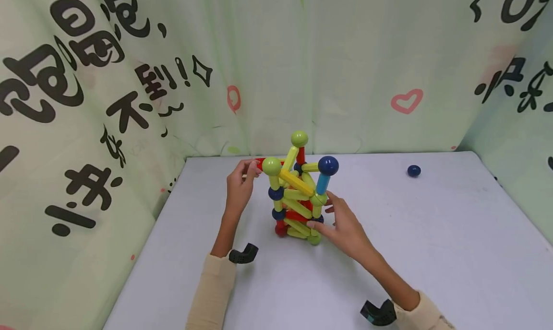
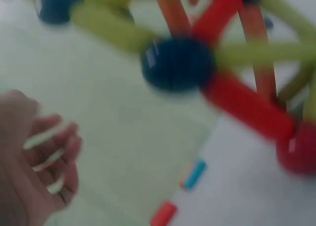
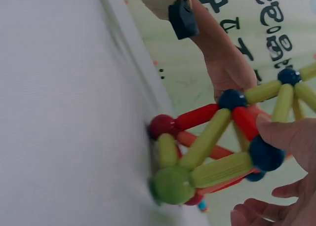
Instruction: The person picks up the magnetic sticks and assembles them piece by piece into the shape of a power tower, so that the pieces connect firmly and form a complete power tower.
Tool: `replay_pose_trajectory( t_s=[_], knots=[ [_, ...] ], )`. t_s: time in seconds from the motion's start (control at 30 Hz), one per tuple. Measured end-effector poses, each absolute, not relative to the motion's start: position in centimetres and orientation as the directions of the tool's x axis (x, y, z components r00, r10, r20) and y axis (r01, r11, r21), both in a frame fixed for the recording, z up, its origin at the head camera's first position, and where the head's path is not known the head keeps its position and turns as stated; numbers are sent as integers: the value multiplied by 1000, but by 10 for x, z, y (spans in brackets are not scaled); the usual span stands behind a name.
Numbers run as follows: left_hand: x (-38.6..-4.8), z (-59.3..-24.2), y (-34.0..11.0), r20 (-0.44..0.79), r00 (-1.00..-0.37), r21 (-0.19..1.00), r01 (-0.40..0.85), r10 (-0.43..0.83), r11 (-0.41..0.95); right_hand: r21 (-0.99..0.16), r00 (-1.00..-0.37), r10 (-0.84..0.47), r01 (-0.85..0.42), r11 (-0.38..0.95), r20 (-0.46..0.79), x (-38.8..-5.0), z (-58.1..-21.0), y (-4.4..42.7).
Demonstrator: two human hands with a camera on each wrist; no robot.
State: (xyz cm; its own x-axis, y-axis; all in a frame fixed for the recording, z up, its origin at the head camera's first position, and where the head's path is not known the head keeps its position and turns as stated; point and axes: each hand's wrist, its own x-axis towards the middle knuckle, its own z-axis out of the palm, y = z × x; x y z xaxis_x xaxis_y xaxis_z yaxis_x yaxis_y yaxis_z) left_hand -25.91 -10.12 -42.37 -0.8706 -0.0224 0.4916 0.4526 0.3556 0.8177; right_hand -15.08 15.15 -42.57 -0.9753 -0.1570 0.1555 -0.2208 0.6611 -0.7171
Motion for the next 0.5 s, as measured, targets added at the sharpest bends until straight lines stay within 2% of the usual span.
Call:
replay_pose_trajectory(
  t_s=[0.1,0.2,0.3,0.5],
  knots=[
    [-291,-450,-109,319,-947,804,242,-50,543,-781,-971,-220,-210,588,95,-158,-455,154],
    [-316,-473,-113,197,-979,738,117,-46,664,-798,-961,-262,-227,559,90,-162,-479,150],
    [-331,-488,-114,129,-991,679,59,-40,732,-798,-970,-226,-204,568,87,-162,-492,143],
    [-344,-492,-106,109,-994,543,41,-22,839,-773,-994,-97,-106,625,58,-162,-494,135]
  ],
)
